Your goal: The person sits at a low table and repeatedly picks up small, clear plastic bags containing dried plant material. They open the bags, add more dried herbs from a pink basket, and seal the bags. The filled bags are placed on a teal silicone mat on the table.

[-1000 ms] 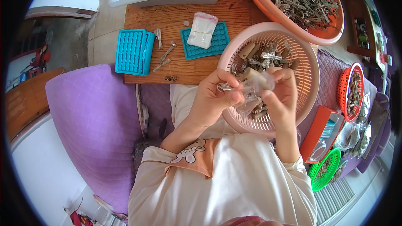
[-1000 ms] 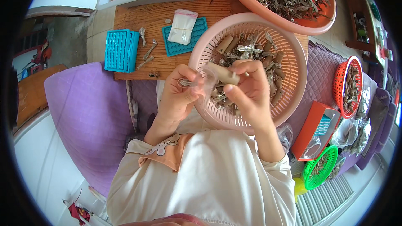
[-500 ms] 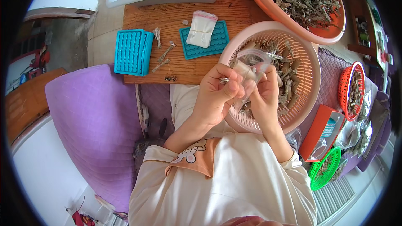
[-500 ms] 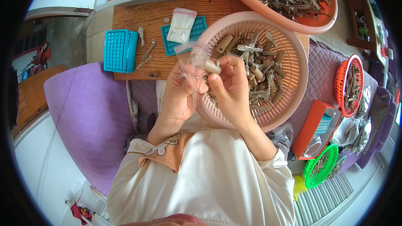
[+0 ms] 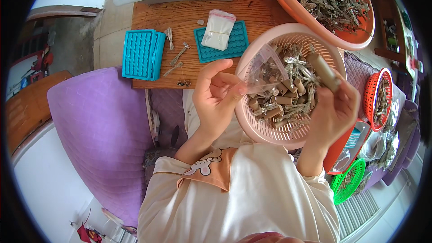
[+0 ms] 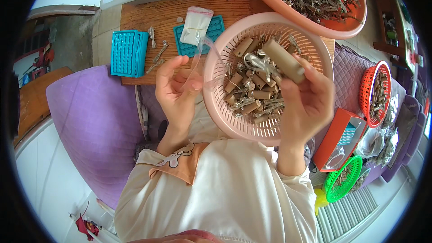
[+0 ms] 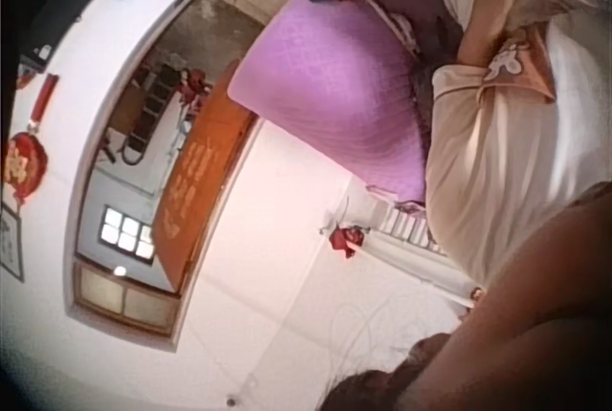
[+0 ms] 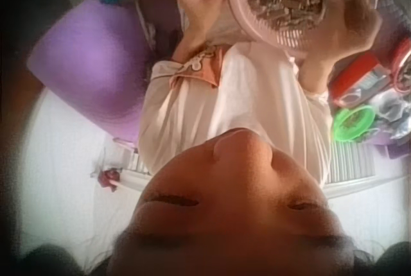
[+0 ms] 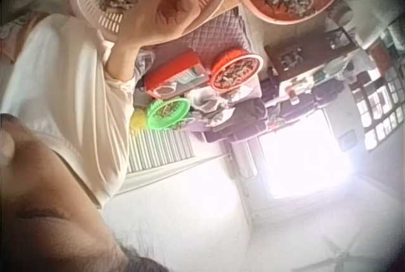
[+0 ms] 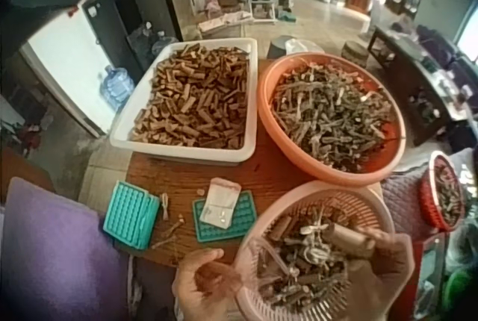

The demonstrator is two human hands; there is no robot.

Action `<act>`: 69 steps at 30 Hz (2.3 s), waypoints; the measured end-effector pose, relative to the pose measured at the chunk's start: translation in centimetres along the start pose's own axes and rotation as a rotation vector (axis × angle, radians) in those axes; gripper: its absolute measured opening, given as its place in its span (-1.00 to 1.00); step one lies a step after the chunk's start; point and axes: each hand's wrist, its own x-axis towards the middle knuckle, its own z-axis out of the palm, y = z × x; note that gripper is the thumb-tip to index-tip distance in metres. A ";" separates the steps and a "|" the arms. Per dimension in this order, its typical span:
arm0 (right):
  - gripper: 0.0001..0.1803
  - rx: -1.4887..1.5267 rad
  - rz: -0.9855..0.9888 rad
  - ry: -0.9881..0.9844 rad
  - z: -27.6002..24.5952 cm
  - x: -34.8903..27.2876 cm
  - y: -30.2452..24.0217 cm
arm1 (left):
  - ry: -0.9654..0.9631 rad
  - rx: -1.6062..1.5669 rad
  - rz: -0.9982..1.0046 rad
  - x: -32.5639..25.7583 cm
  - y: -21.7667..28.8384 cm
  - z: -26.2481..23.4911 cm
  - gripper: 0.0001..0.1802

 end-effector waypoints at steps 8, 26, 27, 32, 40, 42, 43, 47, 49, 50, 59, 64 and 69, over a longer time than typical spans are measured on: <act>-0.62 -0.398 -0.550 -0.276 0.6 1.0 -5.4 | 0.006 0.099 0.099 0.1 -0.3 -0.1 -0.52; -0.70 -0.416 -0.084 -0.667 2.7 2.1 -3.6 | -0.410 0.061 -0.378 0.8 1.4 -0.3 -0.50; -0.70 -0.433 -0.063 -0.692 2.7 2.1 -3.6 | -0.383 0.010 -0.420 0.8 1.6 -0.2 -0.49; -0.71 -0.562 -0.288 -0.758 2.9 2.5 -3.2 | -0.310 -0.018 -0.485 0.8 2.2 0.0 -0.45; -0.64 -0.416 -0.184 -0.901 2.9 1.9 -1.9 | -0.260 -0.129 -0.495 0.2 1.1 0.4 -0.46; -0.60 -0.372 -0.159 -0.926 2.9 2.1 -1.4 | -0.266 -0.127 -0.466 0.2 0.8 0.3 -0.47; -0.55 -0.334 -0.138 -0.934 2.8 2.2 -1.1 | -0.285 -0.123 -0.453 0.3 0.7 0.1 -0.48; -0.35 0.328 0.325 -0.477 3.6 0.1 -0.3 | -0.239 -0.184 -0.438 0.7 1.0 0.1 -0.50; -0.23 0.354 0.396 -0.558 3.2 -0.3 0.1 | -0.181 -0.226 -0.413 0.7 1.0 0.2 -0.45; -0.25 0.344 0.426 -0.615 3.1 -0.5 0.4 | -0.153 -0.247 -0.400 0.7 1.0 0.3 -0.43; -0.86 -0.179 0.509 -0.653 3.4 -1.3 -0.2 | -0.108 0.219 0.001 0.4 0.7 0.1 -0.34; -0.82 0.100 0.470 -0.494 4.8 -1.7 -0.4 | -0.292 0.589 0.220 1.1 1.1 -0.2 -0.52; -0.80 -0.021 0.355 -0.596 4.2 -0.8 0.1 | -0.285 0.700 0.410 1.3 1.4 0.2 -0.62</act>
